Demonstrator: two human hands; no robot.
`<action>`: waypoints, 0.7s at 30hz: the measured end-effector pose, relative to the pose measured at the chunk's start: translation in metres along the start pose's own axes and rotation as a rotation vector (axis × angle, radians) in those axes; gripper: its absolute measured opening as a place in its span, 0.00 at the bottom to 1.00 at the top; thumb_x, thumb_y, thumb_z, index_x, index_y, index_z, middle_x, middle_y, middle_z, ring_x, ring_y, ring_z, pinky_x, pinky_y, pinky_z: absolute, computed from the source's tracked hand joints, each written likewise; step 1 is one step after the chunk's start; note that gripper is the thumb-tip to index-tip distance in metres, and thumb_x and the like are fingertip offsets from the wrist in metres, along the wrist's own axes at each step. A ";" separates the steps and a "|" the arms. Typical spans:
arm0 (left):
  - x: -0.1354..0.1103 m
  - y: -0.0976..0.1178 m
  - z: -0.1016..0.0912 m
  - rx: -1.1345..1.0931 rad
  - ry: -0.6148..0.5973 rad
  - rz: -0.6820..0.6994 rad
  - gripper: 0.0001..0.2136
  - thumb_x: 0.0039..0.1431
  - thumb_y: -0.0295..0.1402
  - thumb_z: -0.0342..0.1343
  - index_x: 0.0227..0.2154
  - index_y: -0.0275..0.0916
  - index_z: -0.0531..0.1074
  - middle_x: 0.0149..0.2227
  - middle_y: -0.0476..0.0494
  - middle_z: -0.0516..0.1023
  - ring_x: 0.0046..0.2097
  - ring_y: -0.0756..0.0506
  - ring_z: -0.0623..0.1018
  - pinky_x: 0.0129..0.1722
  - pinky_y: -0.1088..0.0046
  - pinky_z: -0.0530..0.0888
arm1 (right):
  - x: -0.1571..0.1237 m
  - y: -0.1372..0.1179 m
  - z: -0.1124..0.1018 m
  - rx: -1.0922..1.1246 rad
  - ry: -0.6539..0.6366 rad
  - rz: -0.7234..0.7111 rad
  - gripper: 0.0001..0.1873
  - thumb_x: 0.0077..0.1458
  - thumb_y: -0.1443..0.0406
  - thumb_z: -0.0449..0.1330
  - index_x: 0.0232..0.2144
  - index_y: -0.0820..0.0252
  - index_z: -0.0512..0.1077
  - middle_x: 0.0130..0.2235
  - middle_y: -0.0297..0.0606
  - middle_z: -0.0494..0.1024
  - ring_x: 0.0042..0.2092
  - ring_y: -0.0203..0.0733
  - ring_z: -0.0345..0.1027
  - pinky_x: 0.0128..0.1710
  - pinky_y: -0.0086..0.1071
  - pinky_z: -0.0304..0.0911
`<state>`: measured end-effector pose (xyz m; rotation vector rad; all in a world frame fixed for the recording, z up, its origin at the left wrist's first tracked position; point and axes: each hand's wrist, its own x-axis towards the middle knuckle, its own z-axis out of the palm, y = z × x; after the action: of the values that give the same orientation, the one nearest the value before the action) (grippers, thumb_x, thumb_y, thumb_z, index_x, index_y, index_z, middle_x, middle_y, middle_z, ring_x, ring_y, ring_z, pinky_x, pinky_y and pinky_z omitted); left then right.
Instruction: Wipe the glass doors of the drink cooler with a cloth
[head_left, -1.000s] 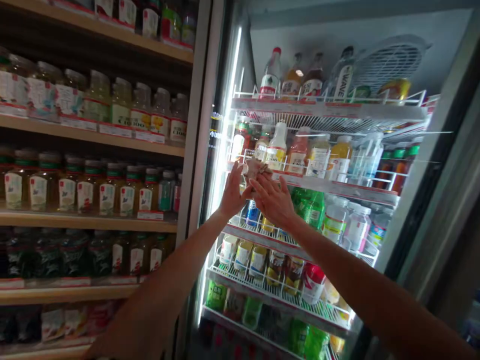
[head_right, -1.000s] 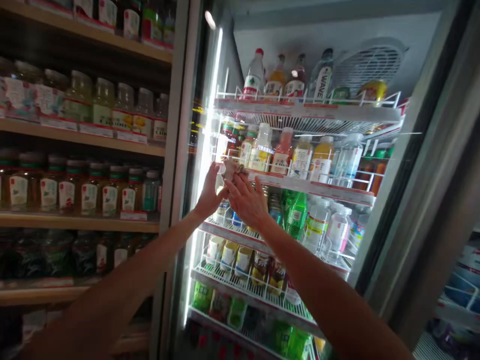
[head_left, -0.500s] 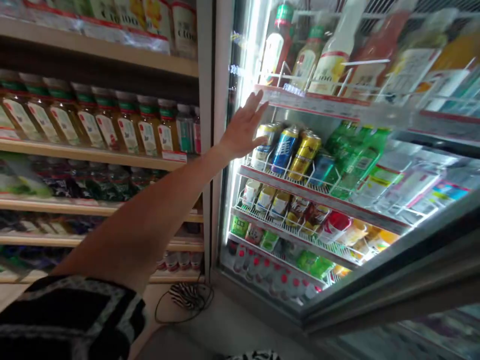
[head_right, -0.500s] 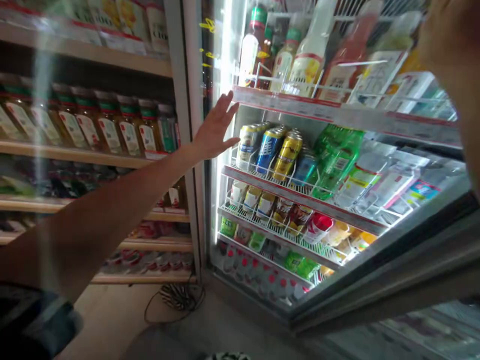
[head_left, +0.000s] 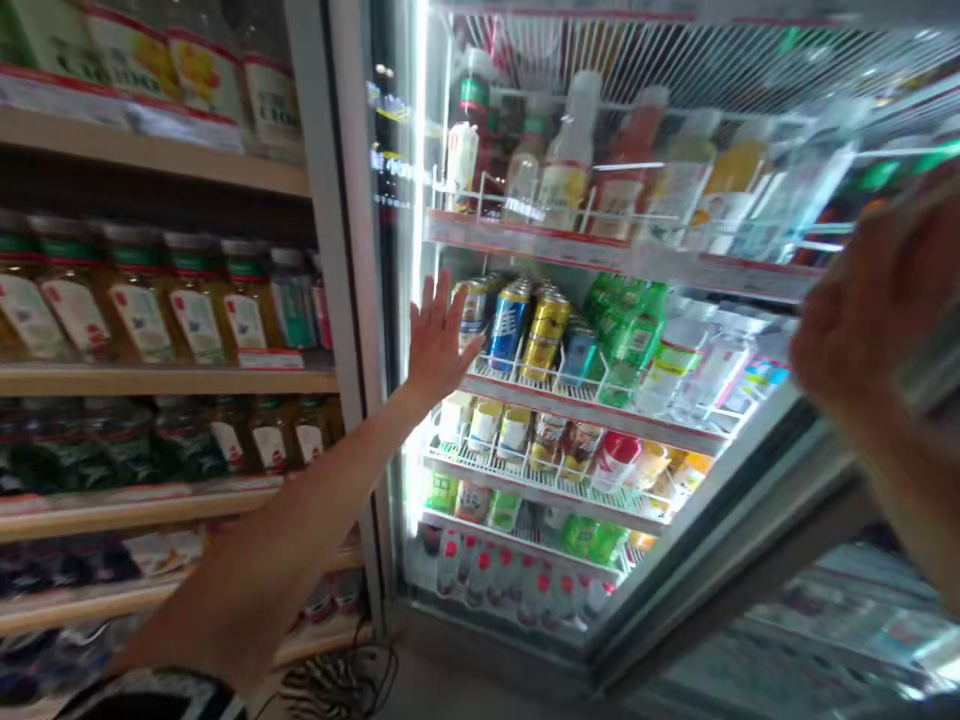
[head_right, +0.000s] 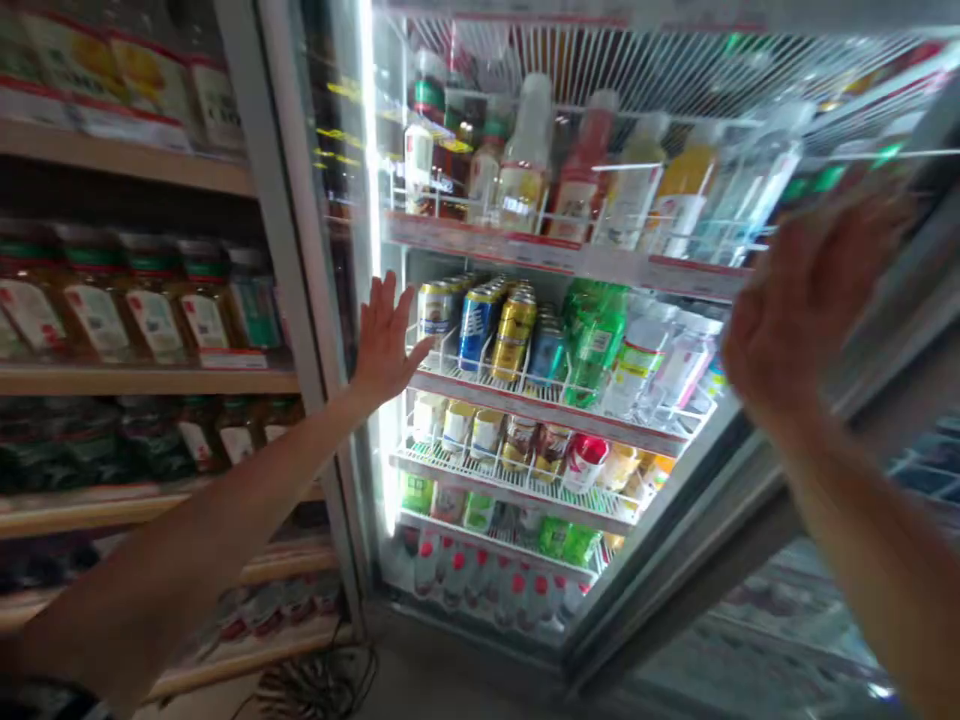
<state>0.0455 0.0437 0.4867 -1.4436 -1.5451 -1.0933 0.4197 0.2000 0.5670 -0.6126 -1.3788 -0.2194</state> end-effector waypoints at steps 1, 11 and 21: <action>-0.004 0.002 0.002 0.004 0.003 -0.007 0.32 0.60 0.48 0.44 0.64 0.42 0.44 0.67 0.36 0.40 0.67 0.36 0.40 0.62 0.45 0.45 | -0.019 0.005 -0.003 -0.031 -0.100 -0.113 0.27 0.47 0.51 0.58 0.48 0.55 0.73 0.60 0.42 0.61 0.63 0.54 0.50 0.60 0.48 0.45; -0.021 0.005 0.017 0.091 0.093 0.022 0.33 0.61 0.46 0.46 0.64 0.45 0.39 0.67 0.39 0.38 0.67 0.35 0.42 0.62 0.45 0.48 | -0.047 0.039 0.002 -0.452 -0.014 -0.483 0.30 0.61 0.64 0.45 0.64 0.64 0.47 0.67 0.51 0.45 0.67 0.54 0.36 0.61 0.54 0.45; -0.033 0.006 0.023 0.120 0.115 0.062 0.33 0.61 0.43 0.46 0.64 0.43 0.38 0.67 0.37 0.38 0.67 0.34 0.42 0.62 0.45 0.47 | -0.111 0.023 0.018 -0.404 -0.127 -0.504 0.32 0.58 0.66 0.49 0.64 0.55 0.47 0.67 0.42 0.44 0.67 0.53 0.36 0.63 0.53 0.42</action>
<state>0.0557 0.0533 0.4479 -1.3168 -1.4505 -1.0112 0.3930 0.2056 0.4550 -0.6056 -1.6106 -0.8923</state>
